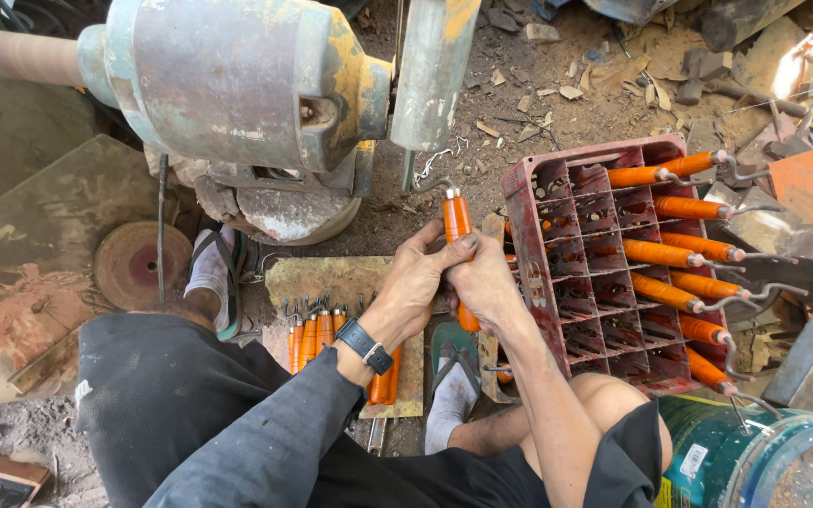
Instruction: The person sits on the ground and uses a bench grinder to sharpen the metal tips of orange-handled rods. They repeatedly pick up a rod, grind the tip against the wheel, and place it into a red crate.
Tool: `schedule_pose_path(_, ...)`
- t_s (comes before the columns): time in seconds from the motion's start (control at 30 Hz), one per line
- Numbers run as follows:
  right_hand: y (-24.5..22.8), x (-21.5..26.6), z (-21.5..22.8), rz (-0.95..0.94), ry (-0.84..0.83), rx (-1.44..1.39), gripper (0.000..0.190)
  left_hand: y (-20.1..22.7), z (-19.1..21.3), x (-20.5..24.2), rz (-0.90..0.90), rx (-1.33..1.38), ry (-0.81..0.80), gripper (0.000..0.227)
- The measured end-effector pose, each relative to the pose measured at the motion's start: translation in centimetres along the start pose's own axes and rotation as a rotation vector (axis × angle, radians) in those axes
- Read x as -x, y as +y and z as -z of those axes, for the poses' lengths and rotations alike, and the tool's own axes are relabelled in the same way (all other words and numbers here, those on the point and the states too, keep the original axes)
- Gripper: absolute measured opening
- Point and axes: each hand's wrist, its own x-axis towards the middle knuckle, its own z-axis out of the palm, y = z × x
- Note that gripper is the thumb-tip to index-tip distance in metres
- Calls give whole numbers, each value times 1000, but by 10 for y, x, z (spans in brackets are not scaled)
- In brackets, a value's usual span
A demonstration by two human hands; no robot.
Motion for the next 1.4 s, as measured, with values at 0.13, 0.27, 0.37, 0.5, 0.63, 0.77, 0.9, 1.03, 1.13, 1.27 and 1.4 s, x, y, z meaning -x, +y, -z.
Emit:
schedule_pose_path(0.13,3,-3,-1,-9,12,-9,15,-1,1,-2,-25,4,-14,64)
schedule_pose_path(0.27,4,-9,-3,42,8,-29,5,-2,2,-8,-46,41,-16,64)
schedule_pose_path(0.37,3,-10,-3,34,21,-34,6,-4,2,-11,-62,50,-12,61)
schedule_pose_path(0.5,-2,-11,-4,14,28,-19,8,-2,4,-13,-60,0,-7,54)
schedule_pose_path(0.63,-7,-12,-4,21,16,-11,7,-1,2,-14,-92,44,-24,51)
schedule_pose_path(0.77,-6,-11,-3,14,22,0,12,-2,2,-12,-78,0,-6,51)
schedule_pose_path(0.9,-1,-6,-3,30,12,-10,13,-5,3,-9,-88,21,-8,51)
schedule_pose_path(1.03,3,-5,-3,29,7,-20,16,-9,4,-6,-91,71,-27,52)
schedule_pose_path(1.13,2,-6,-3,59,11,7,11,-10,5,-8,-99,61,-33,52)
schedule_pose_path(1.27,-1,-7,-5,46,23,5,9,-7,5,-12,-108,38,-20,51)
schedule_pose_path(1.4,-5,-11,-7,31,31,-1,5,-3,5,-13,-86,-10,5,50)
